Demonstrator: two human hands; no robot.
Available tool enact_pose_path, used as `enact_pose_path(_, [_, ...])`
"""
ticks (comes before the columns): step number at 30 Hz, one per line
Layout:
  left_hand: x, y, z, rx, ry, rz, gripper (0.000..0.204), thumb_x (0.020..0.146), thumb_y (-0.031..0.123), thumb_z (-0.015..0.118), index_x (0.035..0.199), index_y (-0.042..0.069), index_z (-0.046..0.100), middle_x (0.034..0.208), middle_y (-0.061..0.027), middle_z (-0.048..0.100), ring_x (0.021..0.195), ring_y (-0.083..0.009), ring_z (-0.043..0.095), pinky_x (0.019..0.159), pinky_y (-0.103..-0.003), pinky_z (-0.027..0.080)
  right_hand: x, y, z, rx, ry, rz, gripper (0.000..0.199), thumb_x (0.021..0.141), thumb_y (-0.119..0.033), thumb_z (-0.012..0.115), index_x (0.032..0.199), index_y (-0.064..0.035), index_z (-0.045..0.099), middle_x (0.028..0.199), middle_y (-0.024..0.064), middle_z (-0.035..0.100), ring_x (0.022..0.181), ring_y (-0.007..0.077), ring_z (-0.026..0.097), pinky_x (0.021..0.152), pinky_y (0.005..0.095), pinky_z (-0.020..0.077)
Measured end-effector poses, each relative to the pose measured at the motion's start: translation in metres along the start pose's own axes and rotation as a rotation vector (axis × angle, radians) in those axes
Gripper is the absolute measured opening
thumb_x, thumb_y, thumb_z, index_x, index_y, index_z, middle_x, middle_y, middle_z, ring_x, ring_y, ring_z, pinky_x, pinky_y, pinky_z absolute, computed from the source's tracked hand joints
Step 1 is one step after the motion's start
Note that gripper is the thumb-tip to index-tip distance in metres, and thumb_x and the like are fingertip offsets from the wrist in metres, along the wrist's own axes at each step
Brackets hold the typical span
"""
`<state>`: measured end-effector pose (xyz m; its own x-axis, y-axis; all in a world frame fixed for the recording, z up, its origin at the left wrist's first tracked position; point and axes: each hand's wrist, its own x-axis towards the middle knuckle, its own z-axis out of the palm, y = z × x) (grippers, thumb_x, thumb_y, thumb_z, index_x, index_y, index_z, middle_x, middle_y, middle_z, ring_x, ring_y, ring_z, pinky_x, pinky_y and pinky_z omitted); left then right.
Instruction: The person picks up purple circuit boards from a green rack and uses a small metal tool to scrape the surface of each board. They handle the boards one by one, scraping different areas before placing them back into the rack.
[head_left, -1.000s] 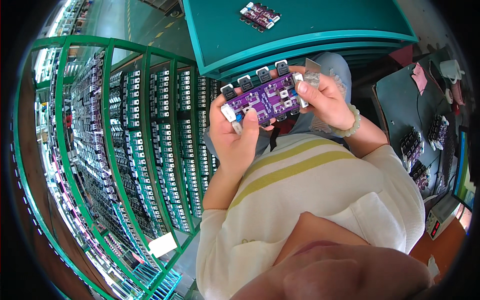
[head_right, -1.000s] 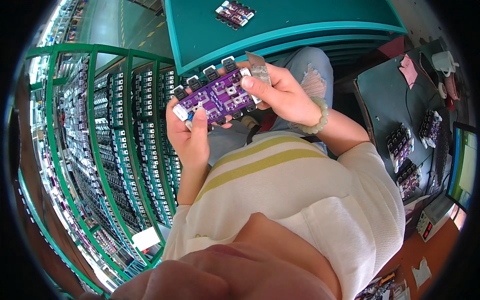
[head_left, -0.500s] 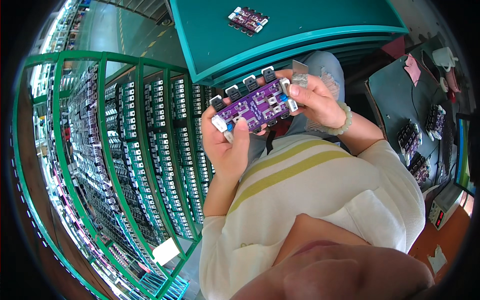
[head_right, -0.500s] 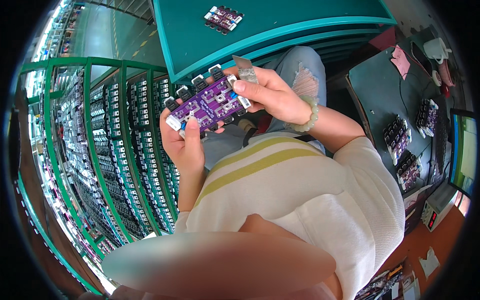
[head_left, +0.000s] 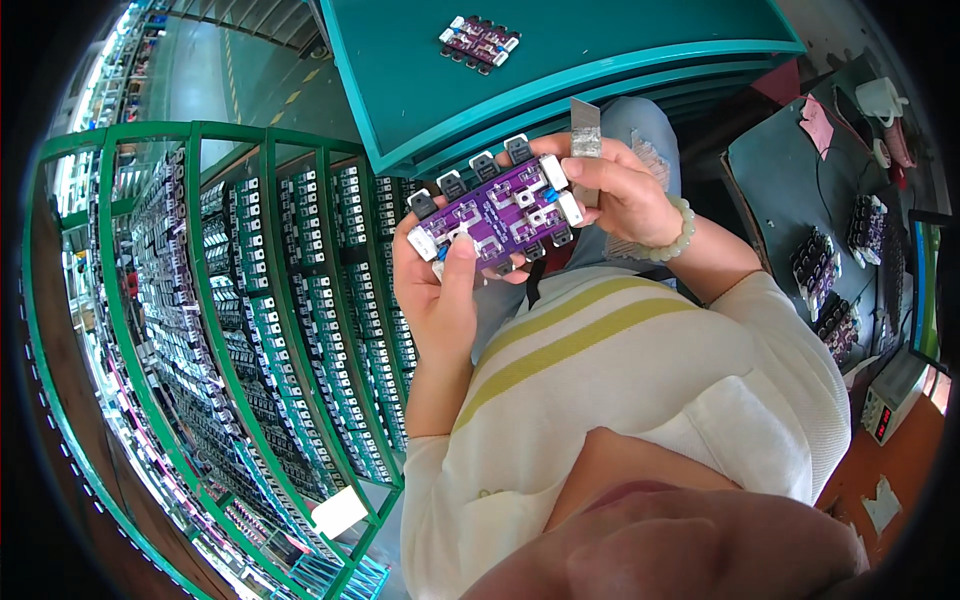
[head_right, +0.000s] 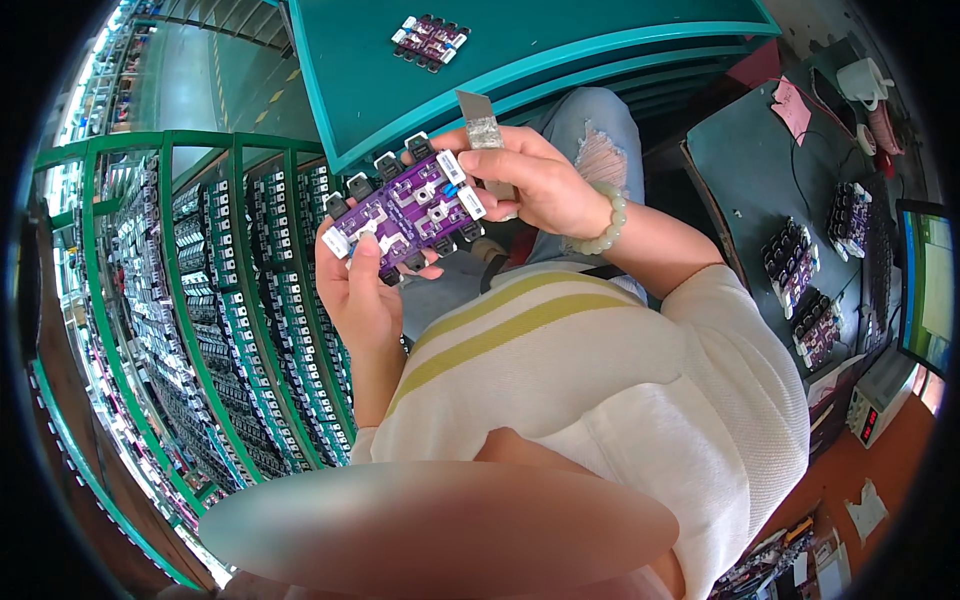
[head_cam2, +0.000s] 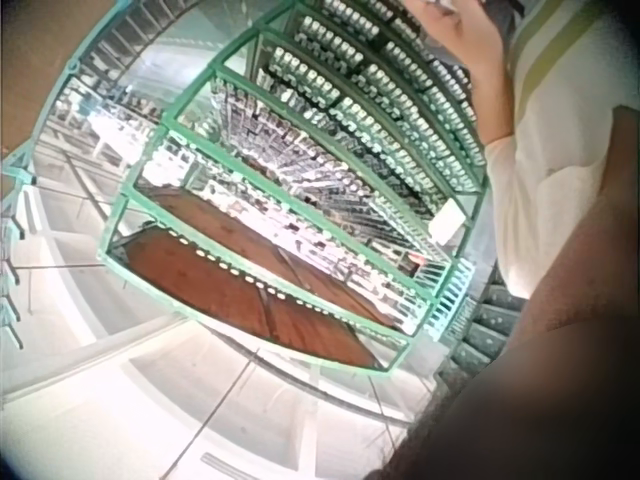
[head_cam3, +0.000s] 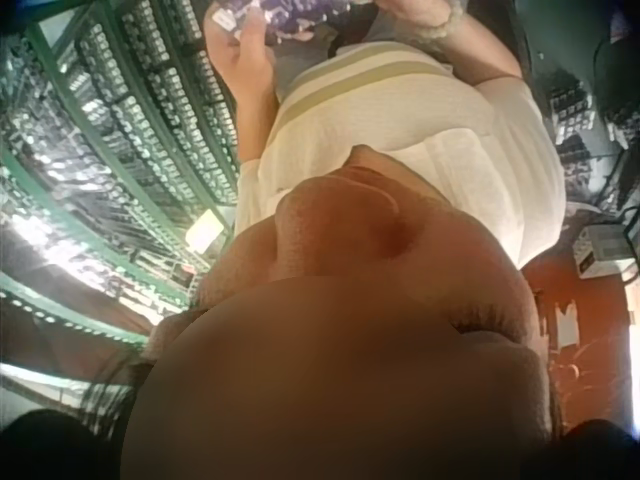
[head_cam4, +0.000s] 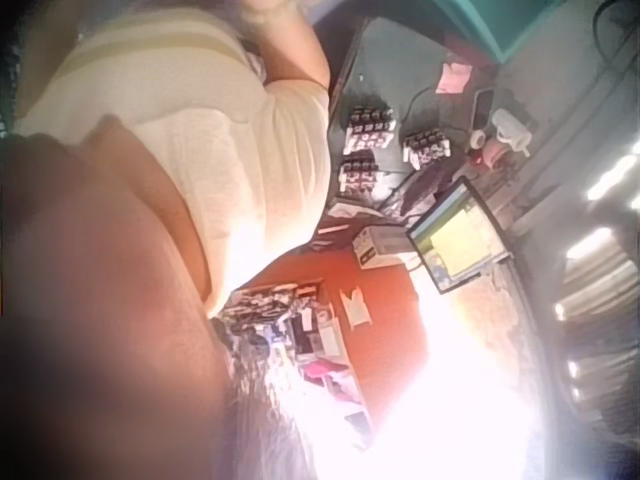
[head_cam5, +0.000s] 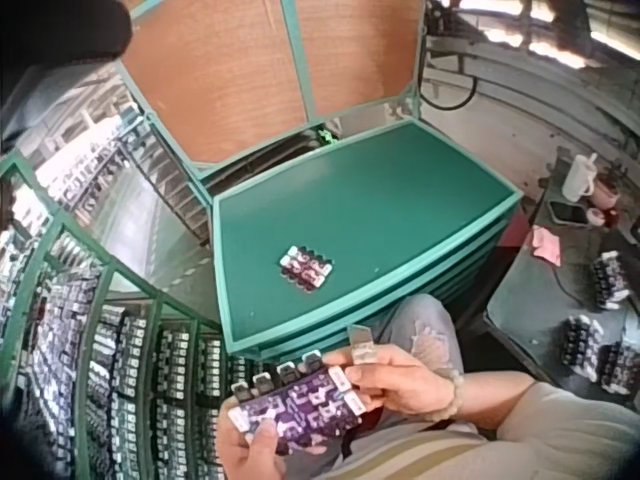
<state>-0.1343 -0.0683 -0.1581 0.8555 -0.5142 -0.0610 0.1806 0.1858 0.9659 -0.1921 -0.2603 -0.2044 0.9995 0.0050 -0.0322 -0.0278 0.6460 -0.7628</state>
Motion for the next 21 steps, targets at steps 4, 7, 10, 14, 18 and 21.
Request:
enact_pose_path(4, [0.000, 0.001, 0.000, -0.162, 0.035, -0.029, 0.039, 0.097, 0.023, 0.037, 0.126, -0.002, 0.038, 0.103, -0.0220, 0.061, 0.069, -0.0329, 0.067, 0.052, -0.039, 0.060, 0.004, -0.002, 0.008, 0.170, 0.039, -0.028, 0.036, 0.093, -0.018, 0.049, 0.121, 0.0063, 0.052, 0.081, 0.0038, 0.058, 0.056, 0.0047, 0.041, 0.045, 0.0205, 0.0277])
enact_pose_path(7, [0.003, -0.004, -0.008, -0.322, 0.012, -0.147, 0.054, 0.096, 0.040, 0.026, 0.129, -0.001, 0.036, 0.113, -0.0229, 0.057, 0.077, -0.0391, 0.065, 0.057, -0.048, 0.059, 0.004, -0.003, 0.009, 0.091, 0.127, 0.003, 0.039, 0.094, -0.022, 0.049, 0.120, 0.0057, 0.053, 0.088, 0.0050, 0.062, 0.056, 0.0033, 0.046, 0.043, 0.0179, 0.0295])
enact_pose_path(10, [0.005, -0.003, -0.010, -0.381, -0.058, -0.167, 0.058, 0.096, 0.044, 0.022, 0.132, 0.000, 0.034, 0.115, -0.0228, 0.057, 0.080, -0.0394, 0.065, 0.060, -0.049, 0.059, 0.002, -0.006, 0.010, 0.058, 0.152, -0.006, 0.039, 0.095, -0.024, 0.048, 0.121, 0.0048, 0.052, 0.096, 0.0063, 0.064, 0.064, 0.0029, 0.055, 0.044, 0.0161, 0.0334])
enact_pose_path(14, [0.005, -0.003, -0.010, -0.285, -0.047, -0.107, 0.050, 0.099, 0.037, 0.023, 0.131, -0.001, 0.033, 0.112, -0.0234, 0.057, 0.077, -0.0358, 0.066, 0.058, -0.044, 0.059, 0.005, -0.005, 0.007, 0.020, 0.109, 0.010, 0.044, 0.093, -0.026, 0.047, 0.124, 0.0059, 0.048, 0.114, 0.0146, 0.061, 0.087, 0.0144, 0.064, 0.062, 0.0215, 0.0487])
enact_pose_path(18, [0.004, -0.002, -0.009, -0.197, -0.053, -0.068, 0.046, 0.100, 0.035, 0.025, 0.128, -0.001, 0.035, 0.109, -0.0229, 0.058, 0.076, -0.0354, 0.066, 0.057, -0.044, 0.059, 0.005, -0.006, 0.010, 0.021, 0.090, -0.012, 0.046, 0.094, -0.026, 0.047, 0.126, 0.0079, 0.047, 0.114, 0.0145, 0.061, 0.075, 0.0092, 0.061, 0.053, 0.0183, 0.0432])
enact_pose_path(21, [0.006, -0.003, -0.012, -0.186, -0.090, -0.049, 0.044, 0.100, 0.035, 0.024, 0.124, 0.000, 0.037, 0.107, -0.0226, 0.060, 0.076, -0.0353, 0.066, 0.056, -0.043, 0.059, 0.006, -0.006, 0.009, -0.005, 0.069, -0.013, 0.048, 0.094, -0.026, 0.046, 0.127, 0.0090, 0.046, 0.115, 0.0142, 0.061, 0.067, 0.0054, 0.057, 0.047, 0.0163, 0.0378])
